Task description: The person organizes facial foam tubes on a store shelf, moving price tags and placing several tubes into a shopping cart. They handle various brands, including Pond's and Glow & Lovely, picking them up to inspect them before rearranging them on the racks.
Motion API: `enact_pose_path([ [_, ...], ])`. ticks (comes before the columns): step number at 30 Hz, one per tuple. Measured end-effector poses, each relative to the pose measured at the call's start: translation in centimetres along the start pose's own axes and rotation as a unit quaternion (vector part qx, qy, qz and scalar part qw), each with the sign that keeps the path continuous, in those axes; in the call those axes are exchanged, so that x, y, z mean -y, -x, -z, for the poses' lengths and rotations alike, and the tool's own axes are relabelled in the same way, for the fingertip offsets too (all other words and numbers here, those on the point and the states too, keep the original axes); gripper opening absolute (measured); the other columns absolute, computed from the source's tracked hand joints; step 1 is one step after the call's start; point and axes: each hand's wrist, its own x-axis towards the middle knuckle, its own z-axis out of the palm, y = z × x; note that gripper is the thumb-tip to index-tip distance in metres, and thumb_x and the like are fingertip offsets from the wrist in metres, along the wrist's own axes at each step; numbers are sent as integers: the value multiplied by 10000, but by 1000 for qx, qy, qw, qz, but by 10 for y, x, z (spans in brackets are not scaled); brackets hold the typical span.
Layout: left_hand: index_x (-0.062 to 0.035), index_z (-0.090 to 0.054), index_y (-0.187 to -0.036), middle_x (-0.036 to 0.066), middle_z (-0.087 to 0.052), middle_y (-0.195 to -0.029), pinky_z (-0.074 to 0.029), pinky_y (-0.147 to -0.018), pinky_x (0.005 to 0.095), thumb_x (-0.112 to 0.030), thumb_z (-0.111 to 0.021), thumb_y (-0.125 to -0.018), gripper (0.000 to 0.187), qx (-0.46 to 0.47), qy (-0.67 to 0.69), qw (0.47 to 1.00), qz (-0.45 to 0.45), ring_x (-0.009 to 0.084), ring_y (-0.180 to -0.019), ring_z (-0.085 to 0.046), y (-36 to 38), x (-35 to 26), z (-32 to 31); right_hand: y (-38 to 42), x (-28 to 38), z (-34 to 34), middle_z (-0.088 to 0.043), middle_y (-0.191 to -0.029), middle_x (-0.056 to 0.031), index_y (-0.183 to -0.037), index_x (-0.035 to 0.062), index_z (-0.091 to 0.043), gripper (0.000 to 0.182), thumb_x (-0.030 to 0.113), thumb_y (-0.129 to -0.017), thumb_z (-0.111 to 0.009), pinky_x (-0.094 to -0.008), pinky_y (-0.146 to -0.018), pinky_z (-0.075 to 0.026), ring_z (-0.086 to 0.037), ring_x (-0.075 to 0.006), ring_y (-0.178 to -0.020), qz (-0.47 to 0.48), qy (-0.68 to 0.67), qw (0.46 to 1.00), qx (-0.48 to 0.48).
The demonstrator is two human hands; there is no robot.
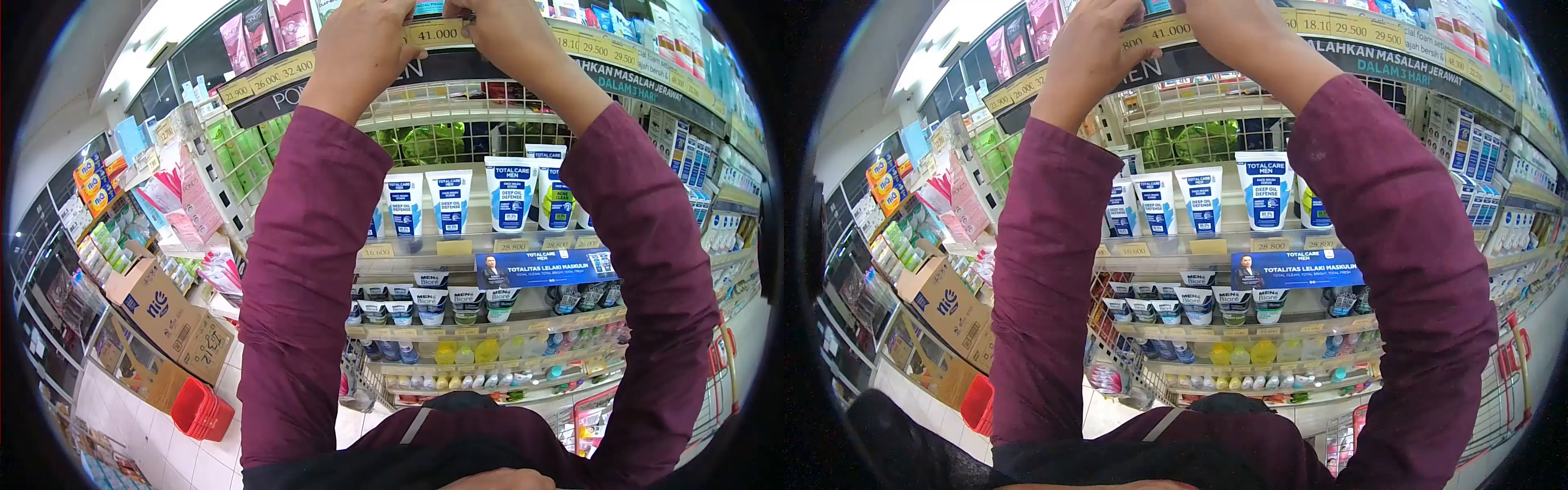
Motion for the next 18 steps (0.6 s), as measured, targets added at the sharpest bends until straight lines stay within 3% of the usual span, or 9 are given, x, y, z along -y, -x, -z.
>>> enact_pose_path([
  [5, -54, -580, -890, 105, -591, -911, -475, -826, 416, -130, -802, -657, 330, -17, -27, 999, 18, 323, -957, -558, 1, -1, -3, 0, 4, 4, -604, -793, -139, -728, 37, -660, 98, 45, -758, -567, -433, -750, -474, -596, -346, -837, 1, 16, 1000, -8],
  [11, -56, -590, -886, 104, -597, -902, -477, -818, 415, -123, -786, -667, 302, -15, -13, 1000, 15, 321, -950, -560, 1, 1, -5, -4, 6, 8, -614, -781, -163, -720, 30, -639, 111, 8, -775, -545, -447, -751, -479, -610, -366, -837, -10, 3, 1000, -6],
  [13, -57, -592, -885, 103, -597, -900, -477, -818, 414, -125, -782, -671, 294, -17, -19, 1000, 17, 321, -950, -560, 1, 0, -4, -8, 7, 14, -627, -782, -183, -722, 21, -628, 103, -19, -760, -542, -453, -756, -481, -616, -382, -836, -37, -13, 999, 38],
  [18, -56, -593, -904, 102, -597, -903, -478, -818, 412, -133, -775, -681, 297, -17, -20, 999, 25, 318, -955, -562, 1, 2, -8, -12, -6, 2, -638, -784, -201, -738, 14, -636, 86, -23, -739, -557, -460, -749, -487, -621, -392, -815, -12, 14, 999, 41],
])
